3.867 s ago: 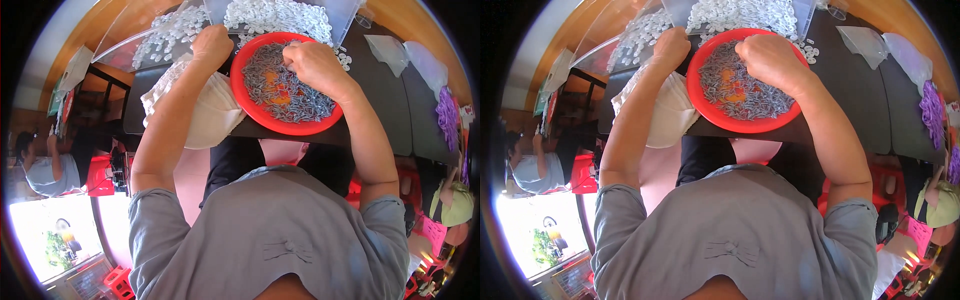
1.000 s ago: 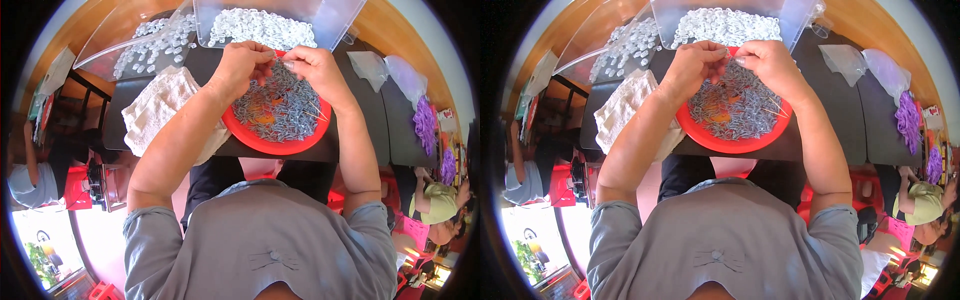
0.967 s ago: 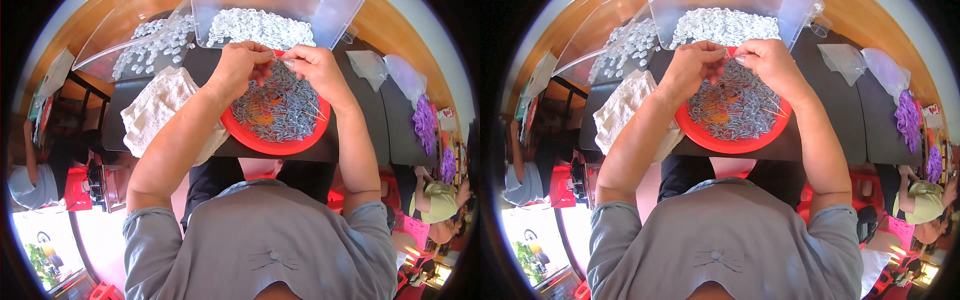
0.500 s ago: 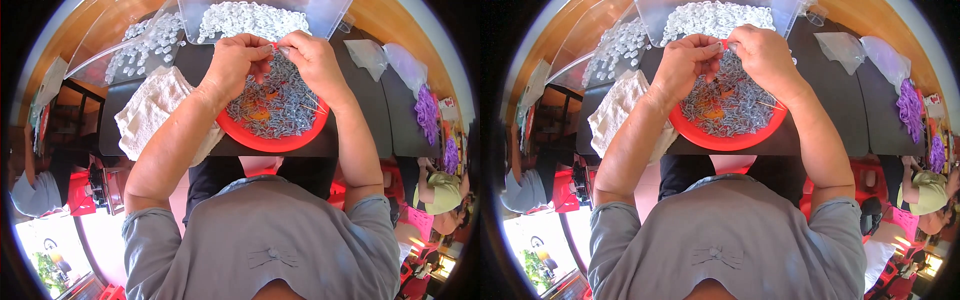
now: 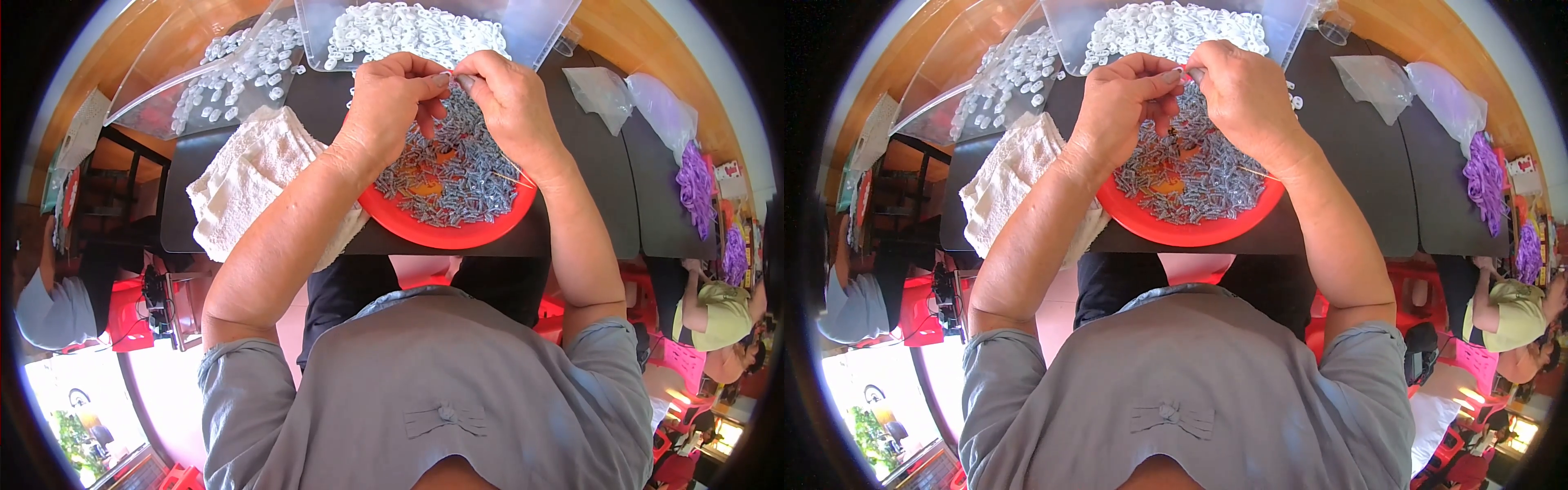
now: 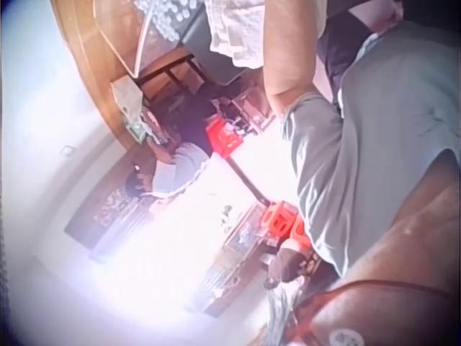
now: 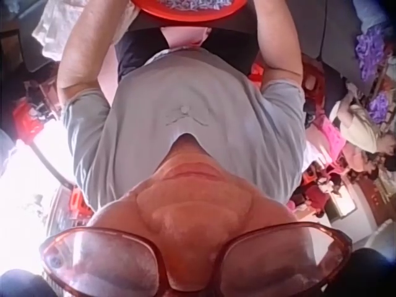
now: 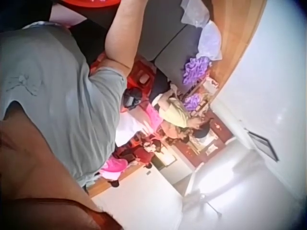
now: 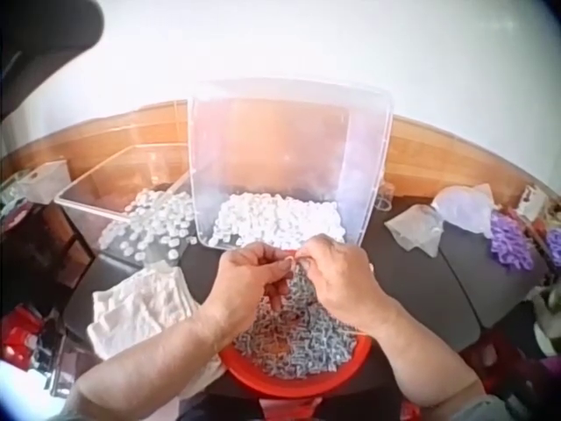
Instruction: Manually inserting blue wire clips into small white circular plastic components.
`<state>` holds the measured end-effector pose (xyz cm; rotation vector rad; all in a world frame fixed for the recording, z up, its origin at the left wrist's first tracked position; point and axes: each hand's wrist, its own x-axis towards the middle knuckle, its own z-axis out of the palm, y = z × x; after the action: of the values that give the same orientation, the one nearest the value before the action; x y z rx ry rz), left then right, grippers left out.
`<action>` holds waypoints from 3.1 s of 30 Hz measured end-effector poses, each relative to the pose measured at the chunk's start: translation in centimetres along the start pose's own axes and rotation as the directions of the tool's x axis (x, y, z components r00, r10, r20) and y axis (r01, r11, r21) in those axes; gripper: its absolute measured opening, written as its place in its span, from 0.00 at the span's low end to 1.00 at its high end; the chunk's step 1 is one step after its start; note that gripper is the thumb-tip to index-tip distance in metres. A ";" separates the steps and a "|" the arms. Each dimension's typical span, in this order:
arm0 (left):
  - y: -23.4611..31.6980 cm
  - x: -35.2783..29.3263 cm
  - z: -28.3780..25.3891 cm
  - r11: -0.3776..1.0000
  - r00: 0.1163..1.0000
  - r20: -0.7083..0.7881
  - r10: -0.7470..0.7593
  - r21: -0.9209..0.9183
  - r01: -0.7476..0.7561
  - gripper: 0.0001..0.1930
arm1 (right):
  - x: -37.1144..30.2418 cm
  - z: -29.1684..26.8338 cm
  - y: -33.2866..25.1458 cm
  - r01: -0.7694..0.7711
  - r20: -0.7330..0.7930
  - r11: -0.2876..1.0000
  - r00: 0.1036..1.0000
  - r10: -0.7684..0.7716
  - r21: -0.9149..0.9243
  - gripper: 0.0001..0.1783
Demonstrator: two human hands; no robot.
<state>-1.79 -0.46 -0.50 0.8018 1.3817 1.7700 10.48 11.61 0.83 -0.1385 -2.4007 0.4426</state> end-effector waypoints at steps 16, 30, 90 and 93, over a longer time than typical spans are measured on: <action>0.2 0.0 0.1 0.996 1.000 0.008 -0.003 -0.085 0.004 0.06 | 0.0 -0.3 -0.1 0.007 -0.037 1.000 0.999 -0.006 0.025 0.05; 0.3 -0.3 0.2 0.993 1.000 -0.005 -0.006 -0.119 0.006 0.08 | 0.0 0.3 -0.3 0.021 -0.139 0.999 0.990 -0.016 0.029 0.04; 0.5 -0.9 1.0 0.986 0.984 -0.162 0.070 -0.136 -0.092 0.05 | 0.0 1.2 -0.6 0.035 -0.187 0.999 0.982 -0.030 0.024 0.07; 0.4 -0.7 0.8 0.995 0.991 -0.119 0.055 -0.077 -0.064 0.06 | -0.1 1.1 -0.5 0.028 -0.184 1.000 0.982 -0.028 -0.001 0.07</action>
<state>-0.82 -0.74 0.09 0.7121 1.3640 1.9333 9.86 10.82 0.11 -0.1383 -2.2179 0.4004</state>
